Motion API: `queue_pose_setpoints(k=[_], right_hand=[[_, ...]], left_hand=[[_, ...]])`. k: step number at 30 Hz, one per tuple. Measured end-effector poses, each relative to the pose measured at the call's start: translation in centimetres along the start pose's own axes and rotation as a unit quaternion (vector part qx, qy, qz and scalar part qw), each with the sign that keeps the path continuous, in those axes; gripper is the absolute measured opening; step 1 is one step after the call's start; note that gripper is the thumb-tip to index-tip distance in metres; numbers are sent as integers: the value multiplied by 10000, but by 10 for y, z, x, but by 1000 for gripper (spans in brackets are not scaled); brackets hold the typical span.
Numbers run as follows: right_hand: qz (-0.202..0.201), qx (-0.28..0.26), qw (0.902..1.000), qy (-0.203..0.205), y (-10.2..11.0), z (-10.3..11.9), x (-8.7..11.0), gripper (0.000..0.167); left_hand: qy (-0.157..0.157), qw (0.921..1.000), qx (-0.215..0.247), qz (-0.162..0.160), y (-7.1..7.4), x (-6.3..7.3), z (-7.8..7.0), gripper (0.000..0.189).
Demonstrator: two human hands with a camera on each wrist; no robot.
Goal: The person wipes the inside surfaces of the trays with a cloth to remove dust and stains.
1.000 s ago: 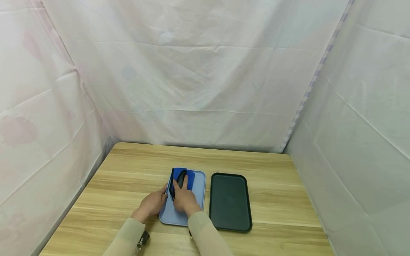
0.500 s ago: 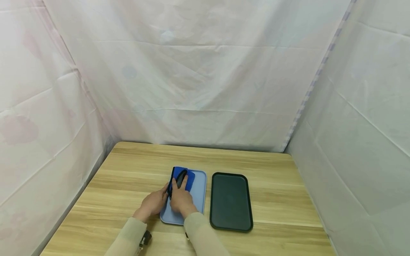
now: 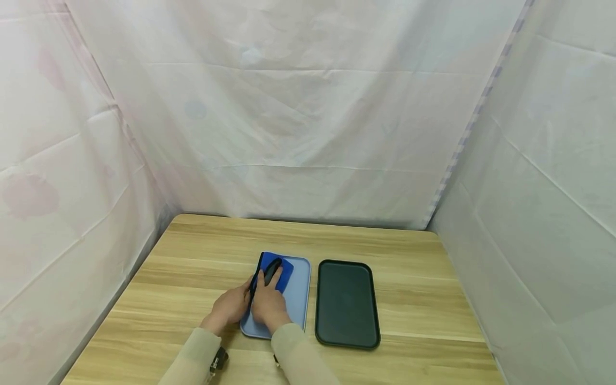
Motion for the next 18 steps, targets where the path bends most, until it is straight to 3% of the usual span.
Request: queue_pose_setpoints(k=[18], right_hand=[[-164,116,9998,0,-8,3,11,80]], left_hand=[[3,10000,-11,59,-3,-2,1,51]])
Point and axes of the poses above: each hand's wrist, its own x-axis away from the middle knuckle, its own y-axis out of the back of the hand, z = x × y, the point moved 2 cm from there along -x, towards the middle knuckle, and after that the axes turned 12 degrees about -x, right-handed, at the moved point
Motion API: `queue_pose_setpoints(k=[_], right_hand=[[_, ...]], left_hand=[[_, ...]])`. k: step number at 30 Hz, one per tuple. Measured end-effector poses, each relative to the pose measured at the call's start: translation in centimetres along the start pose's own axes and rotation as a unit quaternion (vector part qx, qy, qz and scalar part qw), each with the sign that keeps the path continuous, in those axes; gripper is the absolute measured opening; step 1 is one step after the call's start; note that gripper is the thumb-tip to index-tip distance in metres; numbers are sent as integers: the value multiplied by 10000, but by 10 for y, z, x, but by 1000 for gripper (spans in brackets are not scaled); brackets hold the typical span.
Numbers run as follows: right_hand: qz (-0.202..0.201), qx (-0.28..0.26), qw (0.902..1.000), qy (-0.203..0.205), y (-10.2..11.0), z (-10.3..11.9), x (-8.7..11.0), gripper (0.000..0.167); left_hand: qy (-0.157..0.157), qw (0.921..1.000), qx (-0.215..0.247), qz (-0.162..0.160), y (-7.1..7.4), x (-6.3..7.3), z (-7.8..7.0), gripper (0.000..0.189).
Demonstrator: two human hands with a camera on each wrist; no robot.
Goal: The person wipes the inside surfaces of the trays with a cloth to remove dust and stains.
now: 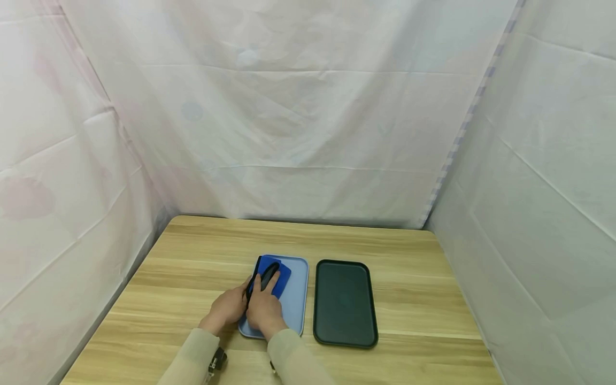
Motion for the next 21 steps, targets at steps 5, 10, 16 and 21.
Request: queue_pose_setpoints(k=[5,10,16,21], right_hand=[[-7,41,10000,-22,-1,1,4,81],[-38,43,10000,-33,-3,2,7,82],[-106,40,9999,20,-3,2,10,81],[-121,24,9999,18,-3,2,12,82]], left_hand=[[-38,10000,-38,-12,1,1,0,51],[0,10000,-22,11,1,0,0,52],[69,9999,-79,62,1,-1,0,52],[36,10000,-81,37,2,-1,-1,52]])
Point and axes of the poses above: each hand's wrist, its own x-axis away from the middle knuckle, its own y-axis out of the back of the hand, z = x × y, the point moved 2 cm from there along -x, towards the middle knuckle, and after that the axes turned 12 degrees about -x, right-handed, at the moved point
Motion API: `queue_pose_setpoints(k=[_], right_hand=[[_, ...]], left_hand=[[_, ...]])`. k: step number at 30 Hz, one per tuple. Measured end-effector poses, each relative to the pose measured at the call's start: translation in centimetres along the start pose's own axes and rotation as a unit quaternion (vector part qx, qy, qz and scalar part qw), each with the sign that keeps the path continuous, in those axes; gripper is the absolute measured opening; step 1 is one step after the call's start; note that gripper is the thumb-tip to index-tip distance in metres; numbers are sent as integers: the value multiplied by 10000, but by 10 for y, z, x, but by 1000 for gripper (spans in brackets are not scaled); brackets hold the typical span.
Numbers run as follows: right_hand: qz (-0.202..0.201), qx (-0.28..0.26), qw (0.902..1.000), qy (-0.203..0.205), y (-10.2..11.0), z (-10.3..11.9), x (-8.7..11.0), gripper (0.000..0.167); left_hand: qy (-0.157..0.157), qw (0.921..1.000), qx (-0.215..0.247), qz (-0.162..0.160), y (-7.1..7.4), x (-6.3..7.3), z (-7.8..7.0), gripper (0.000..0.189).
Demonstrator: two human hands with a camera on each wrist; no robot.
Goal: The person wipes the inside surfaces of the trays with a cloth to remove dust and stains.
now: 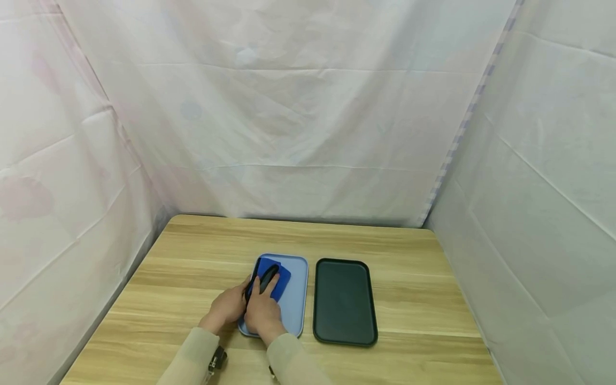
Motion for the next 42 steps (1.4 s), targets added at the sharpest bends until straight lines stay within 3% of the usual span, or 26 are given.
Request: queue_pose_setpoints(k=[29,42], right_hand=[[-73,-31,10000,45,-2,2,17,89],[104,9,9999,4,-3,2,23,83]], left_hand=[[0,10000,-28,-79,1,0,0,50],[-86,9999,-10,-93,3,3,-2,49]])
Point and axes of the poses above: each hand's wrist, its own x-axis away from the middle knuckle, its own y-axis out of the back of the hand, z = x × y, the point moved 2 cm from there along -x, towards the middle knuckle, and after that the axes turned 12 degrees about -x, right-handed, at the moved point
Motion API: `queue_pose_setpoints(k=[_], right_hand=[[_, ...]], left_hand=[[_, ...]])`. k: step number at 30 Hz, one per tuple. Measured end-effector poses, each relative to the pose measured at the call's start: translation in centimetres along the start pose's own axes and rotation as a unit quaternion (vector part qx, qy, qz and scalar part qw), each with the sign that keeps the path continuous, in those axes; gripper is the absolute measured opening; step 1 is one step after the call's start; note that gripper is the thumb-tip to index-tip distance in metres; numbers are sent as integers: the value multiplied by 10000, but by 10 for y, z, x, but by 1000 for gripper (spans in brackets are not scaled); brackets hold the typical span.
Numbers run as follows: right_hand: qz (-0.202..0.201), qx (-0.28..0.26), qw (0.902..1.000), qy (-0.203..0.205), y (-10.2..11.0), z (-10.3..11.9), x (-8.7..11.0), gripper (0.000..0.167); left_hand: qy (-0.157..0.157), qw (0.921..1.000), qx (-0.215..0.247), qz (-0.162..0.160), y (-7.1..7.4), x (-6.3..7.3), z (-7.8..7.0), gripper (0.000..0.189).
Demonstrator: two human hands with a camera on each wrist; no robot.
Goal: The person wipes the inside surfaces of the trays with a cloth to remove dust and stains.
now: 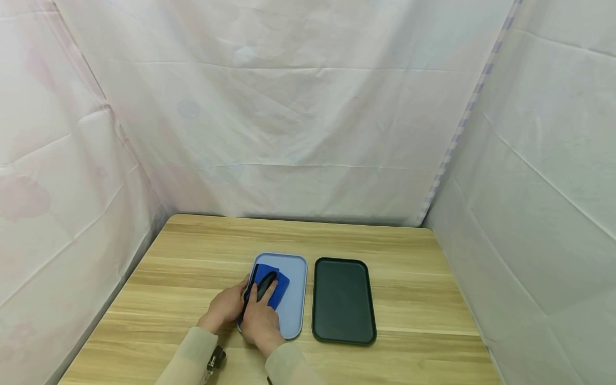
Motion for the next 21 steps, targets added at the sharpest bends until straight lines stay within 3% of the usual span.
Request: queue_pose_setpoints(k=[10,21], right_hand=[[103,67,9999,-22,3,-1,2,83],[298,718,9967,236,12,-9,3,83]], left_hand=[[31,10000,16,-2,1,0,1,50],[142,9999,17,74,-2,-3,1,51]])
Point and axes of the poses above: each hand's wrist, its own x-axis away from the middle knuckle, its own y-axis out of the back of the hand, z = x × y, the point moved 2 cm from there along -x, towards the middle knuckle, and after that the axes turned 12 degrees about -x, right-handed, at the moved point
